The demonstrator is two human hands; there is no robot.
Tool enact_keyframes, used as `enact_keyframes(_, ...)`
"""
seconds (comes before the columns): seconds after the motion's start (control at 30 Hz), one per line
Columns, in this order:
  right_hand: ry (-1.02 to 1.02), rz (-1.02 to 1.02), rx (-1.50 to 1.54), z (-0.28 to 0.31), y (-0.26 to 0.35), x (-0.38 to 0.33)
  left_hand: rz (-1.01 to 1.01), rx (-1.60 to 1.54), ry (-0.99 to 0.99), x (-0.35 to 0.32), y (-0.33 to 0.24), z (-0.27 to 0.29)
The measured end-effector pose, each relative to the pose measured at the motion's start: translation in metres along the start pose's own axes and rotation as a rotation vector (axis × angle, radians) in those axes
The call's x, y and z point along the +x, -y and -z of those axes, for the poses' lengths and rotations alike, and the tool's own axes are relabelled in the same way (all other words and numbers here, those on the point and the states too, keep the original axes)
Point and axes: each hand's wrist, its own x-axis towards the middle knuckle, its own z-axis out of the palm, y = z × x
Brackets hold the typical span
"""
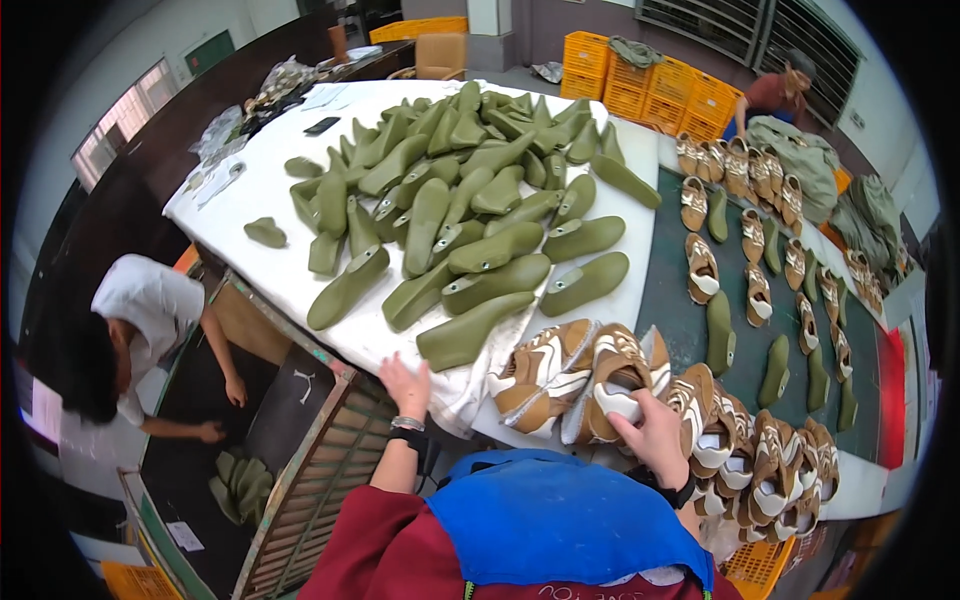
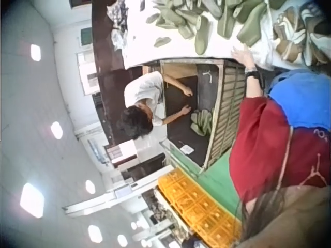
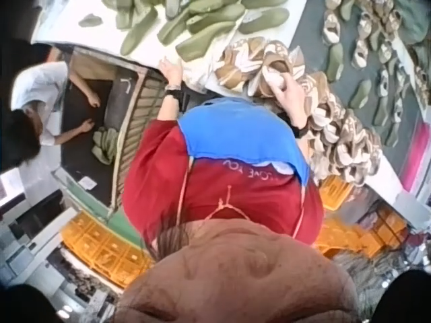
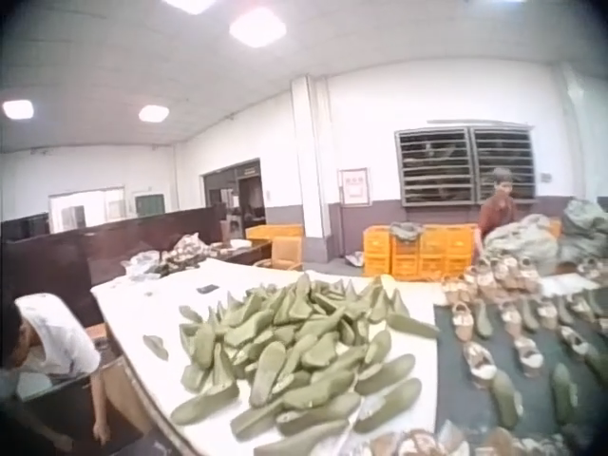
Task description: Inserting green plastic shoe lasts into brown sneakers and placing them onto a conveyor belt for processing.
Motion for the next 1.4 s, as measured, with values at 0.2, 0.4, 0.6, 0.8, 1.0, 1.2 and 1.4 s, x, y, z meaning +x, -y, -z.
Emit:
enact_keyframes(0.2, 0.007, 0.168, -0.027, -0.003, -0.013, -0.001, 1.055, -0.317, 0.114, 0.021, 0.027, -0.031)
enact_keyframes(0.4, 0.011, 0.138, 0.038, 0.001, -0.028, -0.003, 1.43, -0.52, -0.096, 0.028, -0.048, -0.054)
enact_keyframes(0.6, 0.023, 0.092, 0.045, -0.003, -0.018, -0.002, 1.419, -0.343, -0.109, 0.033, -0.043, -0.057)
enact_keyframes(0.8, 0.097, 0.077, -0.006, -0.02, -0.015, 0.008, 1.446, -0.335, -0.05, 0.035, -0.06, -0.036)
enact_keyframes(1.0, 0.025, 0.046, -0.082, -0.029, -0.004, 0.019, 1.439, -0.289, -0.058, 0.036, -0.046, -0.051)
enact_keyframes(1.2, 0.22, 0.193, -0.037, 0.014, 0.0, 0.036, 1.513, -0.326, -0.136, 0.036, -0.048, -0.054)
enact_keyframes(1.4, 0.436, 0.142, -0.377, 0.131, 0.002, 0.091, 1.481, -0.318, -0.082, 0.033, -0.036, -0.064)
